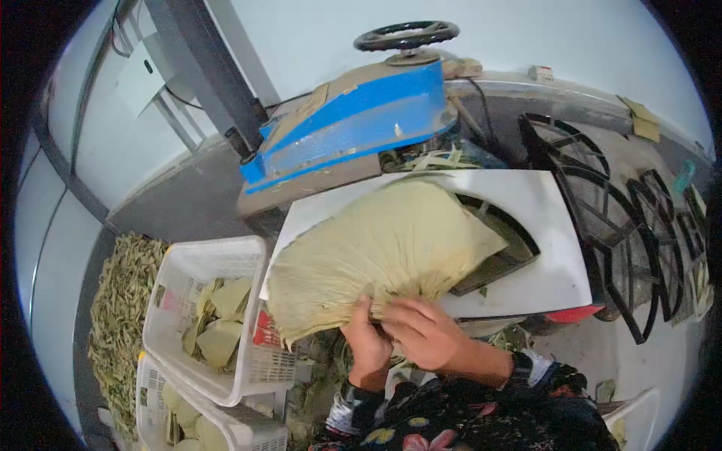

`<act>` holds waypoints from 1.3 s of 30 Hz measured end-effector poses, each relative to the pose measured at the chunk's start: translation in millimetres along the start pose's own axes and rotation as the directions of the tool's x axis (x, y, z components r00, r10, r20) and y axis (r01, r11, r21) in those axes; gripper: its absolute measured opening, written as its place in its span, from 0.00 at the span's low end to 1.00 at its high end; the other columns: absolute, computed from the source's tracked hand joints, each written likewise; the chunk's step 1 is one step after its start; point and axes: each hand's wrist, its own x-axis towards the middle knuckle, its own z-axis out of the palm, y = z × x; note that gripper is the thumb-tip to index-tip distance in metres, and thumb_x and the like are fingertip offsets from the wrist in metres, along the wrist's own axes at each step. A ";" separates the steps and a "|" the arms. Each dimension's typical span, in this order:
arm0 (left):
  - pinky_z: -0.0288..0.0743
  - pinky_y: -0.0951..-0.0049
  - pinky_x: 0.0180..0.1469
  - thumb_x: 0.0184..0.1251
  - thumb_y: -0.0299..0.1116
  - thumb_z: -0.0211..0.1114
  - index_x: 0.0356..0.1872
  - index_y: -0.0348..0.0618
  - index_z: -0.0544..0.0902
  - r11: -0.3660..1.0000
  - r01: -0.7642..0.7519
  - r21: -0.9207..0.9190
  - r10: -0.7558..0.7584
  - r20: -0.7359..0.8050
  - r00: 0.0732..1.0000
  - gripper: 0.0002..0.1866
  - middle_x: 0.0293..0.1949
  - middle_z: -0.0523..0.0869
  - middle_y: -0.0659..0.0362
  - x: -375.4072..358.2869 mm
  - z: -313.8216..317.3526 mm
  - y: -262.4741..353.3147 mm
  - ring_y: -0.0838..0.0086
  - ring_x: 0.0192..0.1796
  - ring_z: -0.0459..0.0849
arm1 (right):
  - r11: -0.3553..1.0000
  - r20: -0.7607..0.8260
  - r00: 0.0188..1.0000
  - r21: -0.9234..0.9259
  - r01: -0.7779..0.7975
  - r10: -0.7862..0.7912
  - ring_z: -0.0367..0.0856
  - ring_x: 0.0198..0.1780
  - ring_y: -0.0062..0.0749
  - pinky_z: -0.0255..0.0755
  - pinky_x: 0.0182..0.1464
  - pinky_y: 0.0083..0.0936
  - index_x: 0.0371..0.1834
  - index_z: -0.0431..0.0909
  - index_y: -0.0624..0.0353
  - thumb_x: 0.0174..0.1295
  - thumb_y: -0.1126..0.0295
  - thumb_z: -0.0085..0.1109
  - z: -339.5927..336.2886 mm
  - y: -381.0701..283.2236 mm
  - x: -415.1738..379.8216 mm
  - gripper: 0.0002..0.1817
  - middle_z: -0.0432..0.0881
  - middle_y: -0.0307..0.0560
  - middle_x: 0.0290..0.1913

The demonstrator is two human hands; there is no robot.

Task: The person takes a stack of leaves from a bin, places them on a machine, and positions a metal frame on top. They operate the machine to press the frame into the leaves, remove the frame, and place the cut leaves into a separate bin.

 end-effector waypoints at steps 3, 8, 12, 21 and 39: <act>0.72 0.61 0.53 0.61 0.32 0.54 0.51 0.35 0.73 0.959 0.232 -0.165 -0.249 -0.089 0.964 0.18 0.48 0.78 0.55 10.5 -29.4 5.5 0.65 0.51 0.78 | 0.843 0.323 0.931 0.443 -0.305 0.168 0.70 0.57 0.48 0.67 0.55 0.41 0.54 0.69 0.64 0.56 0.64 0.57 0.0 -5.9 -46.4 0.23 0.72 0.54 0.56; 0.71 0.59 0.55 0.61 0.32 0.53 0.53 0.34 0.72 0.944 0.283 -0.169 -0.285 0.013 0.958 0.19 0.50 0.77 0.54 14.2 -68.0 8.1 0.62 0.53 0.77 | -0.516 0.650 0.462 0.760 -0.395 0.603 0.64 0.65 0.44 0.58 0.66 0.45 0.65 0.57 0.60 0.56 0.57 0.62 29.5 0.5 -63.6 0.36 0.66 0.49 0.62; 0.70 0.56 0.56 0.61 0.32 0.54 0.56 0.35 0.70 0.915 0.402 -0.017 -0.401 0.046 0.915 0.21 0.53 0.76 0.53 7.0 -99.6 6.7 0.59 0.54 0.76 | -0.604 0.621 0.229 0.784 -0.147 0.750 0.67 0.62 0.44 0.62 0.64 0.44 0.65 0.57 0.59 0.62 0.64 0.53 40.8 2.6 -25.9 0.29 0.69 0.50 0.60; 0.63 0.54 0.63 0.60 0.40 0.61 0.63 0.35 0.62 0.840 0.092 -0.535 0.132 0.365 0.922 0.32 0.59 0.72 0.47 74.6 -179.5 129.0 0.60 0.61 0.72 | -0.222 0.262 0.344 0.963 -0.150 0.902 0.69 0.60 0.44 0.62 0.64 0.45 0.63 0.59 0.59 0.54 0.66 0.63 62.7 44.8 12.3 0.34 0.70 0.48 0.58; 0.68 0.72 0.56 0.58 0.19 0.61 0.59 0.35 0.70 0.947 -0.108 0.303 0.061 0.160 0.985 0.25 0.52 0.77 0.57 146.9 -173.6 142.5 0.72 0.51 0.75 | -0.167 0.249 0.419 0.961 -0.222 0.873 0.63 0.64 0.39 0.60 0.64 0.43 0.64 0.60 0.57 0.53 0.64 0.66 132.0 47.2 31.1 0.36 0.68 0.43 0.61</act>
